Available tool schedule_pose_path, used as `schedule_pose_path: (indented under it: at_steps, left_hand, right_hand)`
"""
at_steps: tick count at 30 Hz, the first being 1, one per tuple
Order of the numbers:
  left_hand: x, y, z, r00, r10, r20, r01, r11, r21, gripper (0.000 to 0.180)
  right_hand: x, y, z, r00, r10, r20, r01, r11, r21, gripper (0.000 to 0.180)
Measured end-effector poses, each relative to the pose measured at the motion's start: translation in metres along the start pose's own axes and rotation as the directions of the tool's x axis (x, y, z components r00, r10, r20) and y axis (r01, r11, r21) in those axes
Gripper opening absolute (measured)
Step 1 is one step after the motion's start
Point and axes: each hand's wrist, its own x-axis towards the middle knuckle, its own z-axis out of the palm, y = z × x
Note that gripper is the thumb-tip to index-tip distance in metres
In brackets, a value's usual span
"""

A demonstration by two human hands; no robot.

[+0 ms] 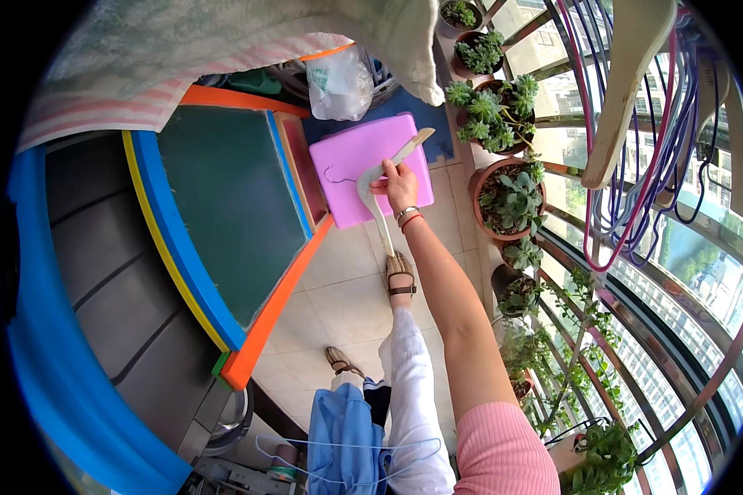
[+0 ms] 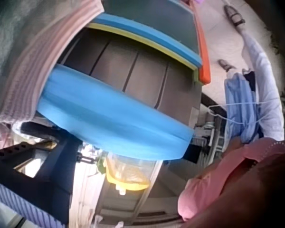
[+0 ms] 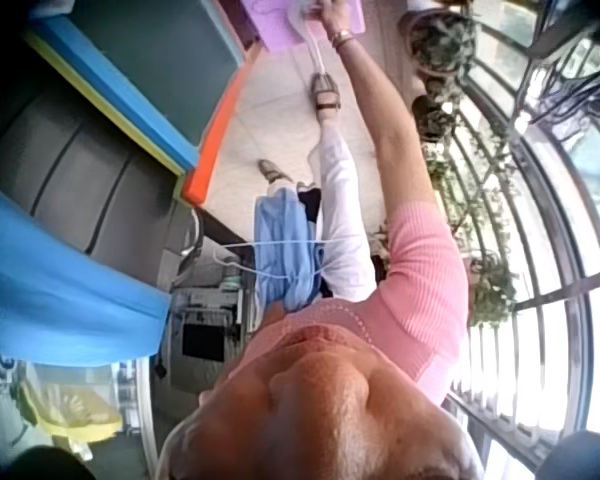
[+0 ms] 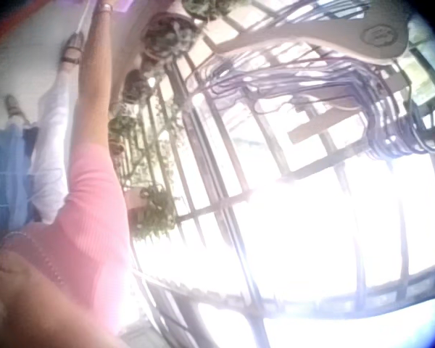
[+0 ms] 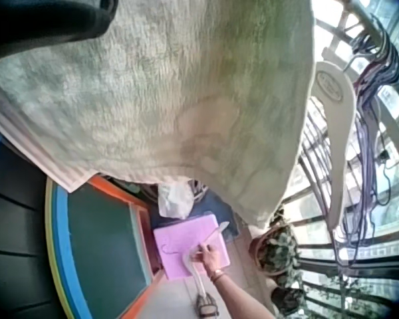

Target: The person removes wet clothes from a washing machine on a balcony, shakes them out, and places them on hangers. They handle a white shirt, a yellow shirt, a blue shirt, and black pants, placing each on a hanger and hanging them on a drying rack.

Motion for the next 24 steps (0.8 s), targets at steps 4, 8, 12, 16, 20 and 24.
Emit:
schedule_pose_path:
  at_steps: [4, 8, 12, 16, 20, 24]
  left_hand:
    - [-0.003, -0.001, 0.001, 1.000, -0.010, -0.002, 0.010, 1.000, -0.003, 0.042]
    - [-0.005, -0.001, 0.000, 1.000, -0.016, -0.002, 0.016, 1.000, -0.008, 0.041]
    - [-0.006, 0.000, 0.002, 1.000, -0.010, -0.006, 0.010, 1.000, -0.020, 0.040]
    - [-0.010, 0.001, 0.003, 1.000, 0.003, -0.005, -0.003, 1.000, -0.021, 0.040]
    - [-0.011, 0.005, 0.002, 1.000, 0.011, -0.005, -0.011, 1.000, -0.016, 0.039]
    - [-0.014, 0.007, 0.009, 1.000, 0.000, -0.001, 0.000, 1.000, -0.029, 0.039]
  right_hand:
    - [0.021, 0.003, 0.019, 0.998, 0.057, -0.006, -0.058, 0.998, -0.014, 0.033]
    - [0.020, -0.002, 0.026, 0.996, 0.084, -0.023, -0.084, 0.996, -0.017, 0.028]
    - [-0.004, -0.022, 0.013, 0.996, -0.051, -0.076, 0.053, 0.998, 0.026, 0.029]
    - [-0.003, -0.070, -0.040, 0.967, -0.116, -0.226, 0.114, 0.993, -0.021, 0.024]
    - [0.016, -0.100, -0.088, 0.940, -0.157, -0.303, 0.096, 0.974, -0.207, 0.025]
    - [0.019, -0.106, -0.093, 0.940, -0.184, -0.287, 0.103, 0.956, -0.274, 0.030]
